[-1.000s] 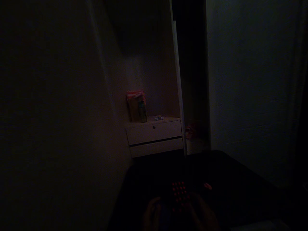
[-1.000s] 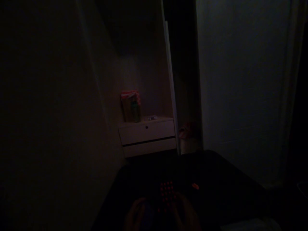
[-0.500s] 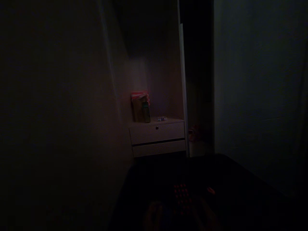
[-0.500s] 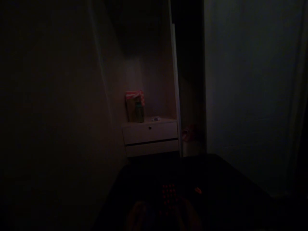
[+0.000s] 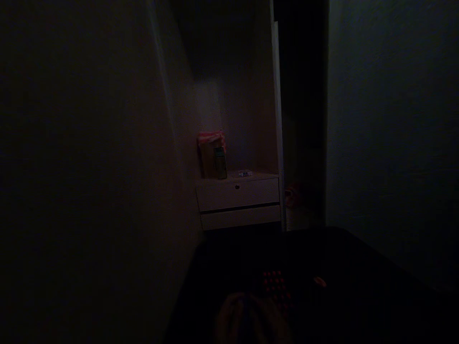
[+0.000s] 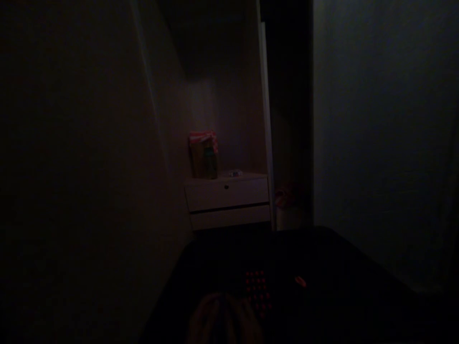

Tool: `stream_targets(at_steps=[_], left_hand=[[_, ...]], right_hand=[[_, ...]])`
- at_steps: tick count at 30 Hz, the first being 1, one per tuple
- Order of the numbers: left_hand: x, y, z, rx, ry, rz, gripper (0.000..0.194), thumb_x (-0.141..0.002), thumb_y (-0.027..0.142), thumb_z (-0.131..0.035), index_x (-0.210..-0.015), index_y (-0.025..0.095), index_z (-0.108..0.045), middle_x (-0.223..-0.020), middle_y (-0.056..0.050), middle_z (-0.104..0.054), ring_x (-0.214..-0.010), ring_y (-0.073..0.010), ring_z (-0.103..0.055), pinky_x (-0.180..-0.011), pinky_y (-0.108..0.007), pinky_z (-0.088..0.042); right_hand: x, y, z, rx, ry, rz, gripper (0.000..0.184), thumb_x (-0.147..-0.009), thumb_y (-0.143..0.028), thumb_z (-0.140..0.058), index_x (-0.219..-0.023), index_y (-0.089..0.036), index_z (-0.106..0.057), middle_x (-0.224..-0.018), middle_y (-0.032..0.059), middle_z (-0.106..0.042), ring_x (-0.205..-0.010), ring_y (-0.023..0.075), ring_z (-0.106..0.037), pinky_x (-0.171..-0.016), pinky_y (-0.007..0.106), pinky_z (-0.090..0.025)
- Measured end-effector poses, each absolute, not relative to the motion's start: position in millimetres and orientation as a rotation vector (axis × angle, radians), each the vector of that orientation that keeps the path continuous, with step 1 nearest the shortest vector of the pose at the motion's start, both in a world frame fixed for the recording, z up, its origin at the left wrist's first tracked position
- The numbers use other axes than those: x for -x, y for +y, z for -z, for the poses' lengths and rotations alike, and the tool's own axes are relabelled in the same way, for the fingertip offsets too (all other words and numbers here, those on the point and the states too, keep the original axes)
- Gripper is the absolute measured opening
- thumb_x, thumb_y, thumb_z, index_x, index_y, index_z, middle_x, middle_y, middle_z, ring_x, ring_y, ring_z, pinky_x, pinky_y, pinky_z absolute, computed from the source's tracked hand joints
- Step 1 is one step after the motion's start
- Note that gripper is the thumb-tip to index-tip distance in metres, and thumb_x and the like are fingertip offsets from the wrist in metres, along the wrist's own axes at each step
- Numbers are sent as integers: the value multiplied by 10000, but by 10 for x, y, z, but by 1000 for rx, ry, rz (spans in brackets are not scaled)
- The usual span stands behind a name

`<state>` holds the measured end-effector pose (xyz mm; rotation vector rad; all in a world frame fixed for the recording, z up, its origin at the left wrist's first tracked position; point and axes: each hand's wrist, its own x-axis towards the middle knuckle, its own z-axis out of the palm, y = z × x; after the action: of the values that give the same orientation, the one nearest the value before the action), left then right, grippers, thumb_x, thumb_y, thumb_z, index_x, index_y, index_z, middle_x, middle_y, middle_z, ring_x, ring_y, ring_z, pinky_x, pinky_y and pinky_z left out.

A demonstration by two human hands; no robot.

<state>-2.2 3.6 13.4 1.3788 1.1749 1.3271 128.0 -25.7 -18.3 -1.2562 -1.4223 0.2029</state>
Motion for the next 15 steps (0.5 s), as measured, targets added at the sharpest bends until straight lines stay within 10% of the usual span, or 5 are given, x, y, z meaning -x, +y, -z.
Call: stream_targets(at_steps=[15], left_hand=[[28, -19, -83, -1216, 1257, -1385, 544, -769, 616, -650, -1092, 180, -698, -1186, -135, -725, -1159, -332, -646, -1031, -425, -493]], right_hand=[[-1035, -381, 447, 1221, -1265, -353, 406, -953, -446, -582, -1350, -369, -618, -1321, 14, -692, -1224, 266, -650, -966, 343, -592]])
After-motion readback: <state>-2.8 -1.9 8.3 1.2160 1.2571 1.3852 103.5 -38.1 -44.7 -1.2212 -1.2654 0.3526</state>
